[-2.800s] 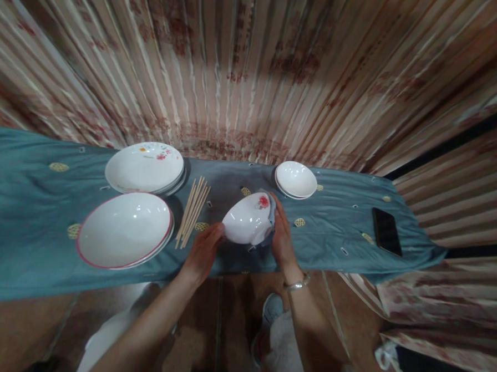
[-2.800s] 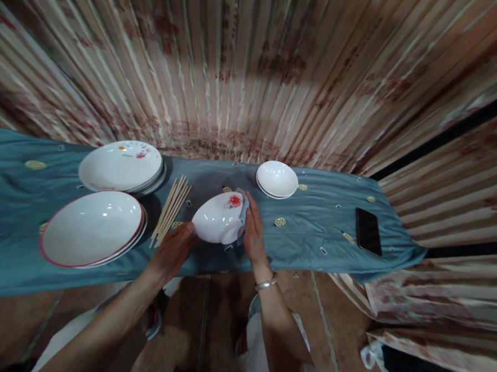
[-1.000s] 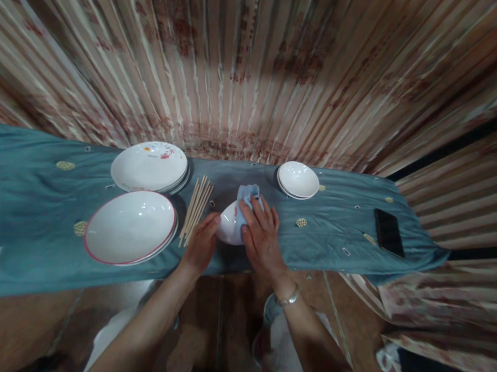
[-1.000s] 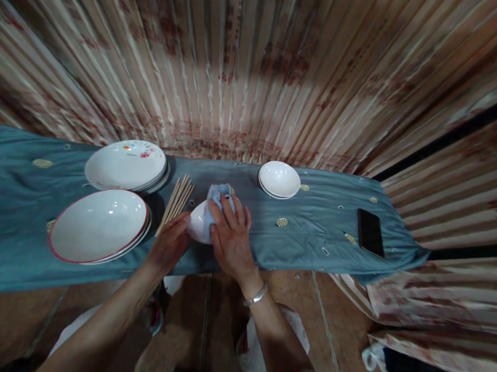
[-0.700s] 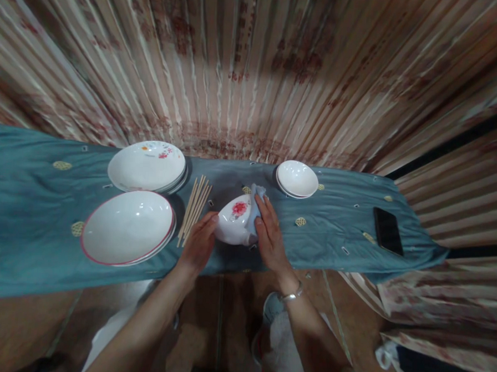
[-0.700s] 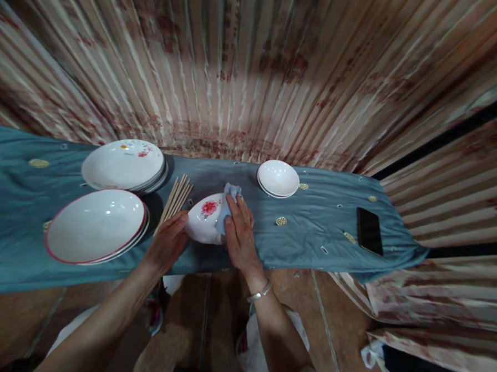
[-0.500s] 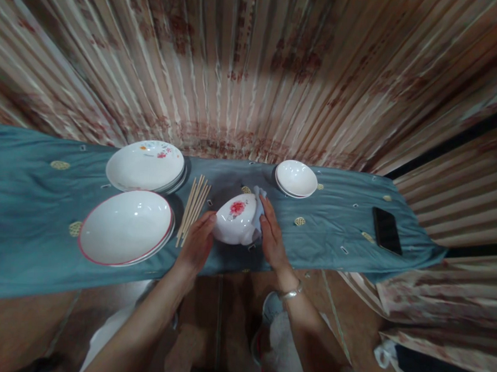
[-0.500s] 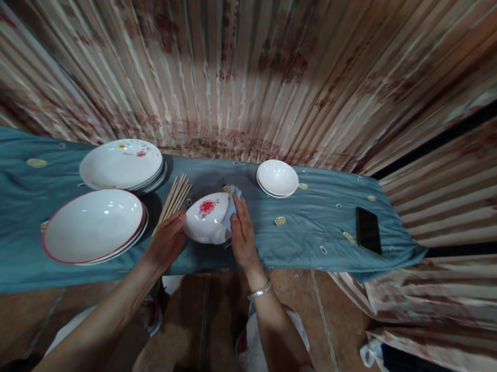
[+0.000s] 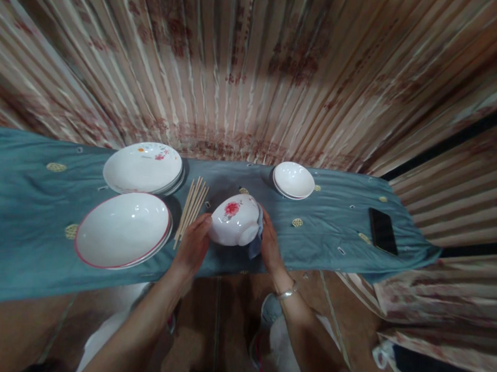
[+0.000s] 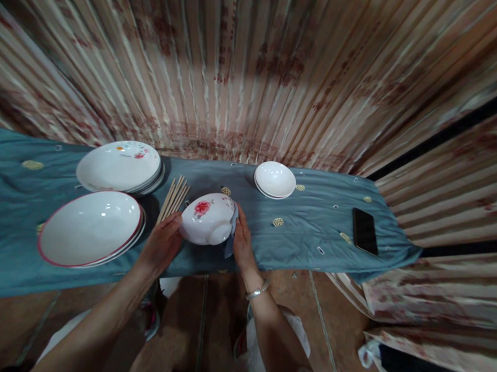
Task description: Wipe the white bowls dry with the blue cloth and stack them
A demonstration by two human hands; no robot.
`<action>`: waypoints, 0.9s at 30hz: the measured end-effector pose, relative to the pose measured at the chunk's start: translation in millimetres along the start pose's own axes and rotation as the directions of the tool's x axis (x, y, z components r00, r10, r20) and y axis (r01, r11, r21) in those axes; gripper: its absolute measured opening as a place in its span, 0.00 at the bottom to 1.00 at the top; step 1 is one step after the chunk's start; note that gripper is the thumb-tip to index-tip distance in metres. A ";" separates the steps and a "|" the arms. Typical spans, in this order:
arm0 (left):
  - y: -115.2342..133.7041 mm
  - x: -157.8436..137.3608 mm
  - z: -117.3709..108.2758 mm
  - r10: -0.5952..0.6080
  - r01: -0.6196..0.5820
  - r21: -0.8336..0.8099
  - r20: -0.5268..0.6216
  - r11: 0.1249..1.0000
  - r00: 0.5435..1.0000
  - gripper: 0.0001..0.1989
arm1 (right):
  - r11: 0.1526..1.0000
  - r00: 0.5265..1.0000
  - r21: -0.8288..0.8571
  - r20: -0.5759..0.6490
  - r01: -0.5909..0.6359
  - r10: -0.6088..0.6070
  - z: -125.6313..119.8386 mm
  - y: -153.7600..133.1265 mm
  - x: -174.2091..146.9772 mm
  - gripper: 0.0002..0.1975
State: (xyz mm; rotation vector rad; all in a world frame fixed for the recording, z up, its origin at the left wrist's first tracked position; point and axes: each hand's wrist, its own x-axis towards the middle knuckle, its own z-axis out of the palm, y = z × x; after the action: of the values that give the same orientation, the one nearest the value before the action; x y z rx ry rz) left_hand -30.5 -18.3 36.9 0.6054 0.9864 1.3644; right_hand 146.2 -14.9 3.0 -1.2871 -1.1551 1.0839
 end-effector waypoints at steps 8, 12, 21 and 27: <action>0.5 -1.2 -3.6 0.040 -0.041 0.078 0.005 0.996 0.999 0.11 | 0.998 0.997 0.064 -0.069 -0.028 0.033 -0.6 4.4 0.2 0.26; -2.6 -1.1 -5.1 0.067 -0.069 0.131 0.016 0.989 0.998 0.12 | 0.999 0.996 -0.001 -0.084 0.039 -0.039 -5.8 -7.1 3.6 0.27; -13.3 -8.0 0.8 -0.028 0.020 0.169 0.045 0.985 0.999 0.15 | 0.956 0.974 -0.200 -0.025 0.217 -0.226 -23.6 -17.7 16.5 0.26; -18.5 -12.0 4.5 -0.086 0.076 0.135 0.075 0.988 0.993 0.19 | 0.913 0.952 -0.278 0.015 0.298 -0.306 -27.7 -16.7 22.9 0.25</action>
State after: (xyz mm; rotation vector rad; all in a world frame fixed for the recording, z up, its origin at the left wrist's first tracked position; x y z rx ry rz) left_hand -16.2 -32.0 26.2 0.7067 1.0302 1.2006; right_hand 175.7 4.2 21.3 -1.2765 -1.4682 0.6896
